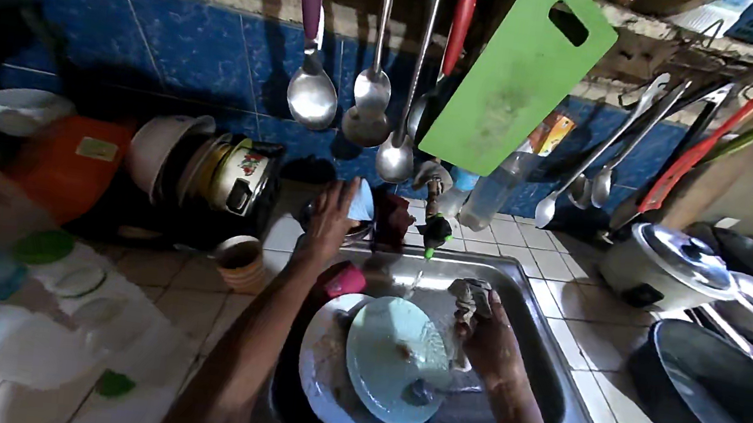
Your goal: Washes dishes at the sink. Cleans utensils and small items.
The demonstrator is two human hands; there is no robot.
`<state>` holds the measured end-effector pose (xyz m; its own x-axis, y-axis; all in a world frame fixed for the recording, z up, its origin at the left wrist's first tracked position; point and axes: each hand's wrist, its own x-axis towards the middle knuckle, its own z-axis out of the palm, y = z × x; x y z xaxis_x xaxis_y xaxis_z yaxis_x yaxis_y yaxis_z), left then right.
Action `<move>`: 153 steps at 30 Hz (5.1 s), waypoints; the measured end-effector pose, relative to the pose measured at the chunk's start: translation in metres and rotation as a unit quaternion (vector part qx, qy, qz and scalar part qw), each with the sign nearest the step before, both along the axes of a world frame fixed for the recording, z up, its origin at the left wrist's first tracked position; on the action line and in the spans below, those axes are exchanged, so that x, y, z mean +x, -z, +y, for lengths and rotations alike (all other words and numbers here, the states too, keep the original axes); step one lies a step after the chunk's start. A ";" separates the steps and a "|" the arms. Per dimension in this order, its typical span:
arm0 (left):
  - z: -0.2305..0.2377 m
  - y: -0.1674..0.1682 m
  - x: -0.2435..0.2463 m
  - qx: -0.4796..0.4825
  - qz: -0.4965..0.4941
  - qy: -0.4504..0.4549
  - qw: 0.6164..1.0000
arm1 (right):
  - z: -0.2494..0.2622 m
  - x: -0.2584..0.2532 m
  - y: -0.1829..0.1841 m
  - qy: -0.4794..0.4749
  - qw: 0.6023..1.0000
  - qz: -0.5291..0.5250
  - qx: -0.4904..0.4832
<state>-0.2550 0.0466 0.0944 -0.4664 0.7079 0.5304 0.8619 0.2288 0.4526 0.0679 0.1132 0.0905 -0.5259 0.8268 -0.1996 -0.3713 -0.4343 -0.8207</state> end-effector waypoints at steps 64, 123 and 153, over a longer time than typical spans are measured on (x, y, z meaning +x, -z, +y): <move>-0.177 0.036 0.143 0.212 -0.641 -0.054 0.735 | -0.116 -0.092 0.084 -0.050 0.717 -0.277 0.637; -0.131 0.012 0.179 0.045 -0.496 0.211 0.841 | -0.067 -0.073 0.003 0.110 0.728 -0.153 0.660; -0.131 0.015 0.203 0.208 -0.681 0.087 0.697 | -0.016 -0.046 0.029 0.170 0.762 -0.278 0.560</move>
<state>-0.0523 -0.0848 0.0794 -0.6639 0.7337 -0.1445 -0.4335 -0.2201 0.8739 0.0214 0.0969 0.0616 -0.3341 0.7127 0.6168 0.2352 0.6968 -0.6777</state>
